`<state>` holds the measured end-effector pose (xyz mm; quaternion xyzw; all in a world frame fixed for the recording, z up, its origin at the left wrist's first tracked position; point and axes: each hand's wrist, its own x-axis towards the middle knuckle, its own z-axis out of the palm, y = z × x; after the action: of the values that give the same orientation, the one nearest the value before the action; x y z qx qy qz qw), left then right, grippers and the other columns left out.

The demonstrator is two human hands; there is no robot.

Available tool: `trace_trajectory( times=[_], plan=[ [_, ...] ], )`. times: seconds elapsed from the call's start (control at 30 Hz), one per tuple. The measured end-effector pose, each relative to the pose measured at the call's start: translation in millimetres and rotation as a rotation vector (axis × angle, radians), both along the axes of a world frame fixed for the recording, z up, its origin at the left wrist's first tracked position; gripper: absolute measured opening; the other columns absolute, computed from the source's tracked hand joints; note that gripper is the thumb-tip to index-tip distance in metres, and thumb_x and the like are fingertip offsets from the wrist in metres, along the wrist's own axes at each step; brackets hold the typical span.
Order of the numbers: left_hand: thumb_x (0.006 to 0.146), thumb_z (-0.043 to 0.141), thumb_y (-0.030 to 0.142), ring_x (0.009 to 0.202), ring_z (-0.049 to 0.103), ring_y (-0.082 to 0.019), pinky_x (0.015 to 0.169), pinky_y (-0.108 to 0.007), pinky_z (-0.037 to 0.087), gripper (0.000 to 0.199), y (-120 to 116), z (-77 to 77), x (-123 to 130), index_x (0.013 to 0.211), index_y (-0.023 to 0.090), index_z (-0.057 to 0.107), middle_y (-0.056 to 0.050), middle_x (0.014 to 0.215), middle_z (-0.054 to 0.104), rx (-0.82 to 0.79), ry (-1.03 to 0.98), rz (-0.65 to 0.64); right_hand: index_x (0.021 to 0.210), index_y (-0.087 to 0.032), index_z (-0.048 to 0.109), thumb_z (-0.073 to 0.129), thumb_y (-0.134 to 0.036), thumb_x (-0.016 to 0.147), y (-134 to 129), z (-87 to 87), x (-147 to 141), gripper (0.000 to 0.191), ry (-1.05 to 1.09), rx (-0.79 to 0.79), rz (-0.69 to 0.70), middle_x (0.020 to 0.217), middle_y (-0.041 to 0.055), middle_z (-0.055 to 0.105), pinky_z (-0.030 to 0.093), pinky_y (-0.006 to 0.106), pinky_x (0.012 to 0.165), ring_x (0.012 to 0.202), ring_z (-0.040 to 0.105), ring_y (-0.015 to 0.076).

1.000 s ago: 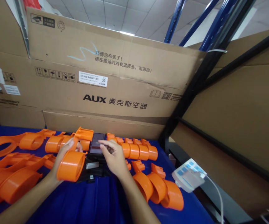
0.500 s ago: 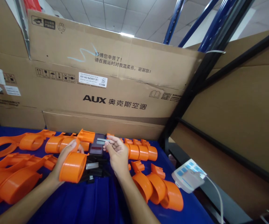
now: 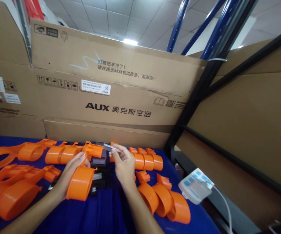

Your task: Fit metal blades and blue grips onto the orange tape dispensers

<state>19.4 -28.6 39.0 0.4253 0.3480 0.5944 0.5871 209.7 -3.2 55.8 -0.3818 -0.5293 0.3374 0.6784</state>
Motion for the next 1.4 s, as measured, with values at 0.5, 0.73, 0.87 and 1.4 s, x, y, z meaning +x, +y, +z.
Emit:
trace_trajectory(
  times=[0.5, 0.73, 0.87, 1.4],
  plan=[
    [0.075, 0.079, 0.056, 0.053, 0.048, -0.011, 0.051, -0.022, 0.039, 0.041, 5, -3.4, -1, 0.073, 0.02, 0.06, 0.003, 0.066, 0.057, -0.058, -0.042, -0.041, 0.1, -0.02, 0.074, 0.079, -0.042, 0.082, 7, -7.1, 6, 0.029, -0.035, -0.033, 0.029, 0.079, 0.0039, 0.075, 0.059, 0.035, 0.076, 0.072, 0.069, 0.0192],
    [0.076, 0.077, 0.06, 0.051, 0.049, -0.012, 0.051, -0.024, 0.041, 0.044, 9, -4.3, -3, 0.07, 0.019, 0.062, 0.002, 0.063, 0.057, -0.094, -0.039, -0.045, 0.101, -0.021, 0.075, 0.078, -0.042, 0.082, 6, -5.8, 9, 0.028, -0.092, -0.022, 0.034, 0.084, 0.0045, 0.075, 0.057, 0.033, 0.07, 0.071, 0.067, 0.0186],
    [0.078, 0.075, 0.062, 0.05, 0.048, -0.013, 0.05, -0.024, 0.04, 0.046, 9, -5.9, -4, 0.067, 0.019, 0.064, 0.002, 0.059, 0.056, -0.073, -0.02, -0.029, 0.1, -0.021, 0.075, 0.077, -0.043, 0.083, 3, -2.9, 10, 0.028, -0.121, -0.022, 0.029, 0.079, 0.0037, 0.072, 0.055, 0.031, 0.065, 0.068, 0.065, 0.0184],
    [0.084, 0.072, 0.06, 0.056, 0.047, -0.011, 0.052, -0.02, 0.036, 0.041, 3, -5.3, -1, 0.082, 0.02, 0.067, 0.002, 0.067, 0.059, -0.046, 0.095, -0.097, 0.105, -0.019, 0.075, 0.079, -0.05, 0.081, 1, -8.7, 1, 0.039, -0.079, -0.065, 0.049, 0.075, 0.0042, 0.074, 0.058, 0.033, 0.062, 0.063, 0.067, 0.0191]
  ],
)
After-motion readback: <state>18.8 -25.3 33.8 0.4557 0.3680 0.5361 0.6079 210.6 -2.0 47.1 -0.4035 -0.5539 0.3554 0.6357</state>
